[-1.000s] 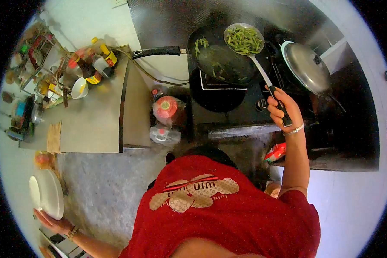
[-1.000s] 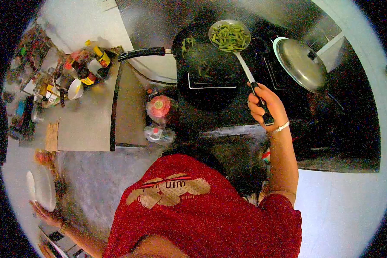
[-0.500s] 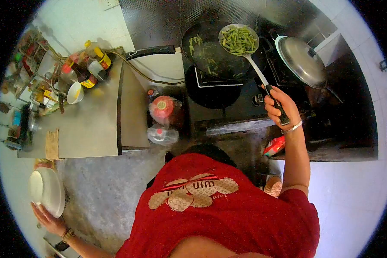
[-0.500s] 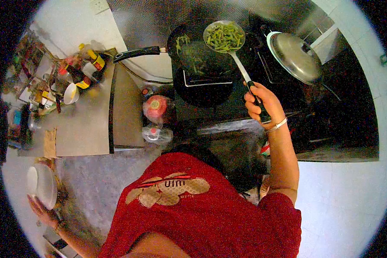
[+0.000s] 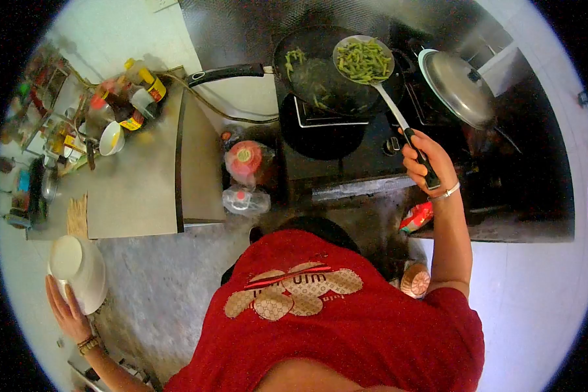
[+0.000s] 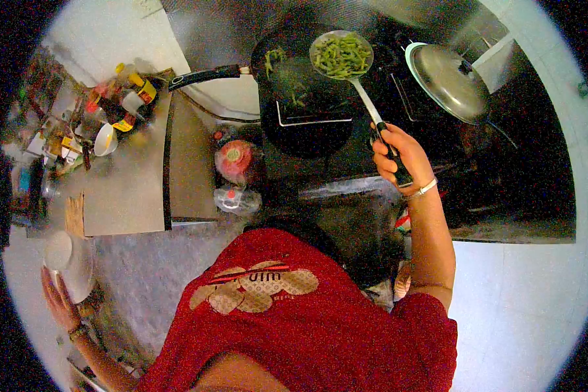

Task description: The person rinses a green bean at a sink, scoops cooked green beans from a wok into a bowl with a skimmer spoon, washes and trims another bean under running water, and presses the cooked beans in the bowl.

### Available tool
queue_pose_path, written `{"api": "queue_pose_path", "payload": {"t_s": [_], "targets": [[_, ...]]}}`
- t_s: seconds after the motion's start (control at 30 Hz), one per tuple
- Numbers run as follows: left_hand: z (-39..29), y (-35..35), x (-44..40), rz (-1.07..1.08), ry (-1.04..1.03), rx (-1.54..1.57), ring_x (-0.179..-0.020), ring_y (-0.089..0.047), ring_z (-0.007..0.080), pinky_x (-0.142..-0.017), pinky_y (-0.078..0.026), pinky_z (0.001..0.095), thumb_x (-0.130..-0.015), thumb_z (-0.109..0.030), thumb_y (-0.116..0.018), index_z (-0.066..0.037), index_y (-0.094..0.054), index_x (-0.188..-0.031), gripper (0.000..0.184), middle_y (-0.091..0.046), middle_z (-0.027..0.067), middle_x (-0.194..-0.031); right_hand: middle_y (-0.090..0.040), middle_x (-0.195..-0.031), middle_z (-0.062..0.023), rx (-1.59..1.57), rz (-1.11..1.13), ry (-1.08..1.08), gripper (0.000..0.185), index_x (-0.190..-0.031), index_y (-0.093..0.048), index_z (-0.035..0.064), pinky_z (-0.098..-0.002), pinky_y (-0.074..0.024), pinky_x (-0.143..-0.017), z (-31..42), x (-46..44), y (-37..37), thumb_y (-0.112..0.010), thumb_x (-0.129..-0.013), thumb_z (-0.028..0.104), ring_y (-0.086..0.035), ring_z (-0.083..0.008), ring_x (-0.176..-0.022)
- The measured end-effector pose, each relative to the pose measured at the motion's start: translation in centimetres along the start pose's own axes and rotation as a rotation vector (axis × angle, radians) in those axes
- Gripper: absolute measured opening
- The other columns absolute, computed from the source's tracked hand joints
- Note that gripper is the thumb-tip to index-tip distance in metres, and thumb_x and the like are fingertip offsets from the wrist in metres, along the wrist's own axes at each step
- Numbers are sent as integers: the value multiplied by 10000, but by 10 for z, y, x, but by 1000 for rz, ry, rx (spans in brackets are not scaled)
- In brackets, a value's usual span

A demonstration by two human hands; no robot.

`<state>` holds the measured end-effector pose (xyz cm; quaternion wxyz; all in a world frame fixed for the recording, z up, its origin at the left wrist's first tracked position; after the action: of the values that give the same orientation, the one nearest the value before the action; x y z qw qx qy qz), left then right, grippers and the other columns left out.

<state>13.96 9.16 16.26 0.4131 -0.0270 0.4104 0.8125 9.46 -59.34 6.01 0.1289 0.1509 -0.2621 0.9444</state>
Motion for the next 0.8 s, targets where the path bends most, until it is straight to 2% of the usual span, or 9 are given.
{"api": "queue_pose_path", "payload": {"t_s": [0.2, 0.27, 0.33, 0.4, 0.47, 0.53, 0.67, 0.73, 0.8], "targets": [[-4, 3, -18, -23, -4, 14, -1209, -393, 317, -999, -338, 397, -938, -134, -351, -160, -391, -1272, 338, -365, 144, -1343, -445, -663, -12, -75, 20, -27, 203, -1067, -477, 69, -201, -289, -289, -2, -1, 4, -438, -899, 177, -371, -68, -390], [-14, -9, -43, -156, 547, 762, -1202, -392, 289, -1002, -314, 373, -929, -150, -371, -89, -409, -1252, 331, -395, 133, -1316, -447, -665, -13, -130, 49, -53, 207, -1070, -480, 65, -198, -286, -288, -1, -3, 8, -437, -899, 175, -370, -67, -391], [-43, -51, -44, -302, 1098, 1502, -1194, -390, 262, -1005, -291, 349, -920, -167, -390, -18, -426, -1231, 347, -426, 123, -1288, -440, -660, -10, -321, 78, -118, 221, -1084, -483, 58, -192, -280, -289, -6, -5, 10, -440, -898, 170, -357, -64, -389], [-72, -95, -36, 137, 1013, 1216, -1126, -449, 237, -942, -356, 356, -883, -201, -456, 31, -422, -1221, 411, -469, 125, -1226, -434, -658, -8, -264, 63, -96, 227, -1093, -481, 56, -190, -274, -288, -6, -4, 8, -440, -898, 165, -350, -63, -388], [-141, -182, 4, 433, 1355, 2023, -1053, -504, 223, -884, -406, 361, -857, -226, -494, 28, -421, -1227, 455, -502, 133, -1177, -429, -656, -7, -208, 45, -74, 234, -1102, -478, 53, -188, -269, -287, -9, 1, 7, -440, -897, 160, -343, -62, -387], [-205, -162, -38, 462, 1347, 2190, -1012, -533, 219, -837, -440, 366, -855, -271, -501, 18, -417, -1233, 483, -523, 125, -1147, -422, -653, -7, -127, 41, -27, 238, -1104, -478, 51, -189, -260, -284, -7, 11, 2, -447, -891, 153, -339, -58, -386], [-296, -144, -115, 643, 1029, 2537, -1096, -497, 239, -876, -424, 412, -875, -385, -480, -26, -367, -1290, 560, -494, 101, -1224, -410, -647, -10, -86, 54, -26, 312, -1170, -440, 44, -193, -243, -275, -10, 41, -17, -459, -877, 149, -307, -57, -355], [-325, -108, -147, 876, 859, 2613, -1138, -467, 246, -913, -393, 436, -875, -464, -445, -87, -332, -1326, 598, -470, 87, -1262, -400, -637, -17, -62, 65, -39, 364, -1211, -408, 36, -202, -247, -264, -15, 56, -29, -467, -870, 148, -303, -61, -336], [-356, -114, -166, 951, 925, 2617, -1117, -477, 245, -892, -396, 461, -873, -521, -399, -119, -313, -1339, 622, -466, 89, -1264, -393, -622, -25, 3, 82, -50, 398, -1229, -389, 28, -214, -256, -254, -22, 68, -43, -482, -862, 151, -316, -70, -320]]}}
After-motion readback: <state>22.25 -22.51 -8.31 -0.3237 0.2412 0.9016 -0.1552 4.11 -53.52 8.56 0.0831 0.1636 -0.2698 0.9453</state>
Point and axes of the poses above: each hand's wrist, its own x-axis away from the middle knuckle, its own y-axis out of the back of the hand, z = x × y, the point moved 7 cm from there along -x, towards the middle knuckle
